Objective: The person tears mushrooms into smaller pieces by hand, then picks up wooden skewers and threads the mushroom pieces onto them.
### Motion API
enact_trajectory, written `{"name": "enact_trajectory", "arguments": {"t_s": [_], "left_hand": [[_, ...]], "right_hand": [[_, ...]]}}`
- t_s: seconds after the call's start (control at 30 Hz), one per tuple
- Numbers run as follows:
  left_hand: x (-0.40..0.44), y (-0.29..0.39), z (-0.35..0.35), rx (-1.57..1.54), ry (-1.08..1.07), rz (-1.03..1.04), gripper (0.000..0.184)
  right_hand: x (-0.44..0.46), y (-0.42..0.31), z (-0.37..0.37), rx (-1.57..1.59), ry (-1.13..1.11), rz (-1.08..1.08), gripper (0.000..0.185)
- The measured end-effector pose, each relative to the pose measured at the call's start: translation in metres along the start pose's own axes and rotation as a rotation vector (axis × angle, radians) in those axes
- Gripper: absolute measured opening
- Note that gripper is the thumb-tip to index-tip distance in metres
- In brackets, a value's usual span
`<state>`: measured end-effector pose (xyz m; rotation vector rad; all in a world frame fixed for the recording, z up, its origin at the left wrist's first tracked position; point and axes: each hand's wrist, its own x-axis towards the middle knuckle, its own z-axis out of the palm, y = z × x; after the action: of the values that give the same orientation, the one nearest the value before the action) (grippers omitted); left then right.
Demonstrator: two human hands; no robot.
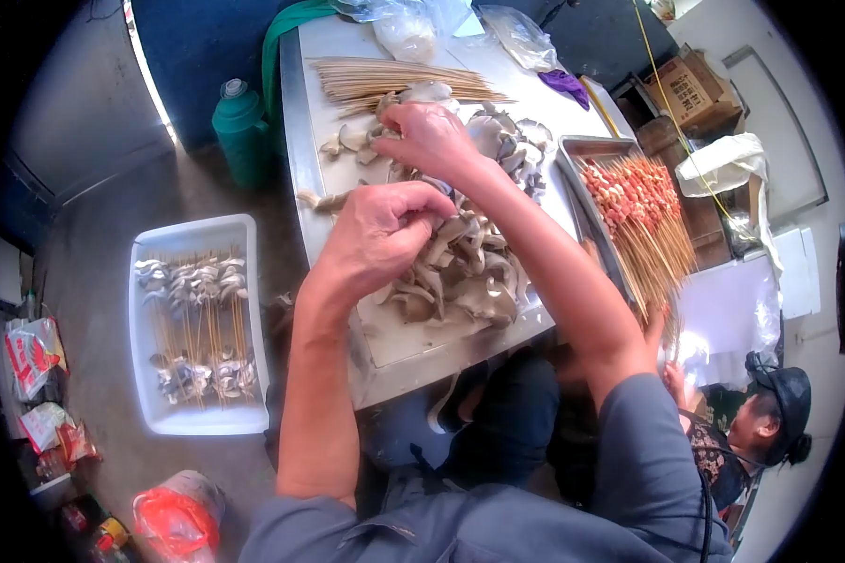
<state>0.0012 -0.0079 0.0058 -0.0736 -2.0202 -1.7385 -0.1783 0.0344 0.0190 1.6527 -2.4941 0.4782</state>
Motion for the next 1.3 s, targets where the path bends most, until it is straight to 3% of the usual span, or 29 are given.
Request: {"name": "enact_trajectory", "arguments": {"t_s": [0.2,0.23,0.3,0.37,0.4,0.47,0.57,0.7,0.83,0.93,1.0,1.3], "left_hand": [[-0.002,0.003,-0.003,-0.063,0.011,-0.061,0.016],[-0.001,0.003,-0.005,-0.071,0.053,-0.149,0.016],[0.001,0.001,-0.006,-0.083,0.089,-0.235,0.015],[0.003,-0.002,-0.006,-0.241,0.325,-0.246,0.016],[0.002,0.002,-0.009,-0.209,0.367,-0.286,0.017],[0.003,-0.001,-0.009,-0.215,0.415,-0.303,0.019],[0.006,-0.002,-0.008,-0.357,0.464,-0.328,0.022],[0.008,0.008,-0.005,-0.795,0.417,-0.354,0.021],[0.006,-0.005,-0.01,-0.795,0.45,-0.313,0.015],[0.004,-0.005,-0.012,-0.6,0.449,-0.262,0.014],[0.002,0.0,-0.012,-0.477,0.289,-0.263,0.012],[-0.001,0.006,-0.008,-0.342,0.147,-0.308,0.011]], "right_hand": [[-0.009,0.009,0.0,-0.004,0.095,0.044,0.024],[-0.013,0.012,-0.004,-0.007,0.095,0.045,0.024],[-0.023,0.015,-0.012,0.265,0.175,0.102,0.019],[-0.032,0.013,-0.019,0.319,0.188,0.149,0.015],[-0.035,0.011,-0.023,0.512,0.214,0.225,0.016],[-0.041,0.006,-0.03,0.849,0.248,0.301,0.015],[-0.049,-0.014,-0.038,1.06,0.322,0.321,0.013],[-0.064,-0.038,-0.033,1.068,0.315,0.193,0.012],[-0.079,-0.052,-0.035,1.079,0.234,0.241,0.015],[-0.085,-0.049,-0.04,1.082,0.157,0.281,0.019],[-0.089,-0.047,-0.041,1.087,0.148,0.293,0.021],[-0.102,-0.038,-0.043,0.906,0.069,0.186,0.015]]}}
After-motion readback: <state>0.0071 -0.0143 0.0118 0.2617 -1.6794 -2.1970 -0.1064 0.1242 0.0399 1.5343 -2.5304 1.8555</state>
